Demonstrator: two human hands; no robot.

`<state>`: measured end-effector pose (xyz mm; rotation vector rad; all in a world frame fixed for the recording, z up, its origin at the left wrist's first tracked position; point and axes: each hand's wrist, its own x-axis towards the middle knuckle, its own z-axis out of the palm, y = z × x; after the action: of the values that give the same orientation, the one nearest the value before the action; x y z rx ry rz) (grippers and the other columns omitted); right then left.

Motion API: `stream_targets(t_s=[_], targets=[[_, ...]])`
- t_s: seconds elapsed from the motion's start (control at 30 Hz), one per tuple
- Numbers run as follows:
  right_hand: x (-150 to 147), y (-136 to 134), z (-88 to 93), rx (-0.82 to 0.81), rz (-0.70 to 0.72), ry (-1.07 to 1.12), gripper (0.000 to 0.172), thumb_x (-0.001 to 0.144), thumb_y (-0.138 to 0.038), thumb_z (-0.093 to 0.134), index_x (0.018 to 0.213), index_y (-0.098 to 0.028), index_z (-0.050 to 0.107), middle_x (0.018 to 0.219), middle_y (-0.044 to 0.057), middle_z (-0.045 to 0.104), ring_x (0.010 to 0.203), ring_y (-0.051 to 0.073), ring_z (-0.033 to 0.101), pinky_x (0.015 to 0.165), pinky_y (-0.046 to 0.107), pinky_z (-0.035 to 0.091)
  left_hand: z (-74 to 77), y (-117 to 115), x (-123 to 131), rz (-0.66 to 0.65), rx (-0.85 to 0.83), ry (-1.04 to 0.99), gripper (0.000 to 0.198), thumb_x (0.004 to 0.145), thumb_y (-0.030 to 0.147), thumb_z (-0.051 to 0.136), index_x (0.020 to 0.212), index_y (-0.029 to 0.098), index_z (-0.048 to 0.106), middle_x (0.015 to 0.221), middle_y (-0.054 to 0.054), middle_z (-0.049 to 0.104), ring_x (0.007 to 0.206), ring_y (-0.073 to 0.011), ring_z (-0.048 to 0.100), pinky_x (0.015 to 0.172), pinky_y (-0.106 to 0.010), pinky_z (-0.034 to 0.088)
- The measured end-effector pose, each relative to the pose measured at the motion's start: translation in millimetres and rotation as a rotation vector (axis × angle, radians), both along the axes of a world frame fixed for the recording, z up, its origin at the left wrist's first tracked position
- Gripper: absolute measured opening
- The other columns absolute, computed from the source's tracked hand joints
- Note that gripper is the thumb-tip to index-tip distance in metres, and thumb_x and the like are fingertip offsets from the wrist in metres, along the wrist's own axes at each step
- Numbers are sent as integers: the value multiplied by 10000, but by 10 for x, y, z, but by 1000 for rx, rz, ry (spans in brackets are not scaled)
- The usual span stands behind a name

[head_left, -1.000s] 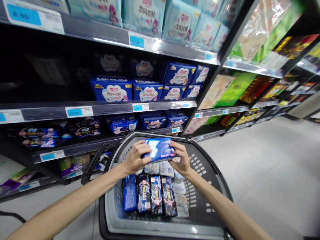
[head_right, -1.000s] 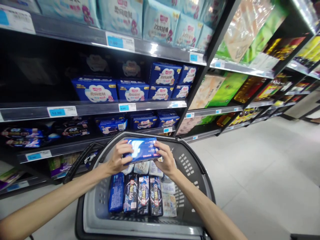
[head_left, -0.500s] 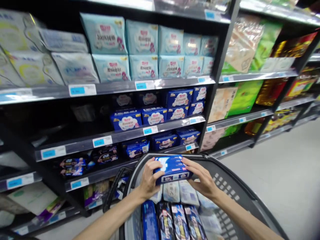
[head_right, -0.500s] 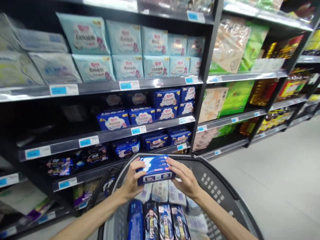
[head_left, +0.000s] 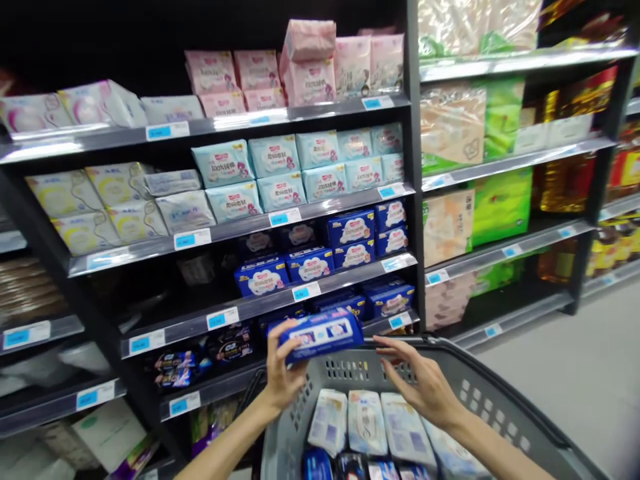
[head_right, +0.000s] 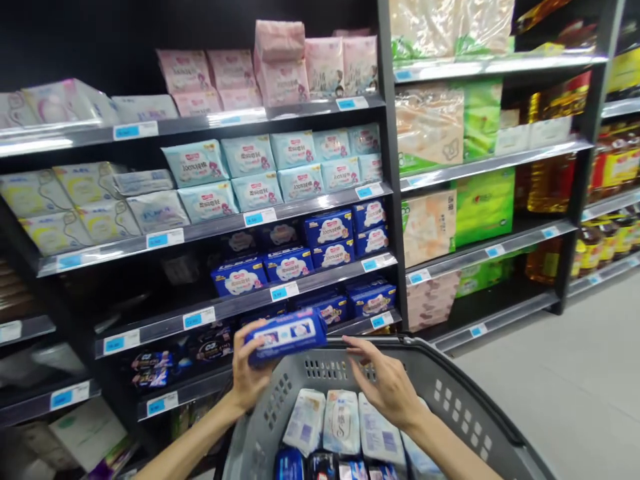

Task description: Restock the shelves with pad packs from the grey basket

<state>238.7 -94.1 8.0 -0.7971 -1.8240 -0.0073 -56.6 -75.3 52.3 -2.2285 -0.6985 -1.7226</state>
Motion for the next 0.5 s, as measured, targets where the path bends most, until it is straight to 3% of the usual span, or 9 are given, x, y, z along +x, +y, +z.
stream_targets(t_s=[0.13, 0.27, 0.37, 0.5], targets=[[2, -58, 104, -60, 14, 62, 370, 961, -197, 543, 1319, -267, 482, 1107, 55, 759, 849, 166, 762, 756, 264, 619, 716, 90, -324, 176, 173, -112, 522, 821, 145, 742, 1233, 297, 460, 1325, -104, 514, 1252, -276, 546, 1025, -545, 468], [-50, -142, 165, -82, 33, 46, 259, 962, -210, 522, 1215, -256, 558, 1056, 44, 756, 763, 147, 740, 708, 252, 594, 1366, 307, -723, 347, 336, -2, 470, 804, 198, 781, 1188, 264, 518, 1308, -103, 538, 1259, -278, 545, 1059, -513, 446], [-89, -172, 152, -124, 75, -16, 188, 969, -214, 488, 1085, -246, 633, 920, 27, 752, 733, 155, 720, 686, 260, 571, 1654, 503, -956, 440, 287, 69, 399, 837, 259, 750, 1183, 245, 551, 1310, -109, 547, 1271, -278, 544, 1084, -490, 435], [-103, -155, 83, -199, 120, -74, 193, 952, -210, 487, 972, -243, 675, 838, 27, 749, 703, 171, 709, 651, 273, 553, 1844, 741, -1116, 537, -117, 79, 465, 852, 343, 715, 1272, 232, 551, 1276, -114, 603, 1218, -290, 596, 1073, -473, 460]])
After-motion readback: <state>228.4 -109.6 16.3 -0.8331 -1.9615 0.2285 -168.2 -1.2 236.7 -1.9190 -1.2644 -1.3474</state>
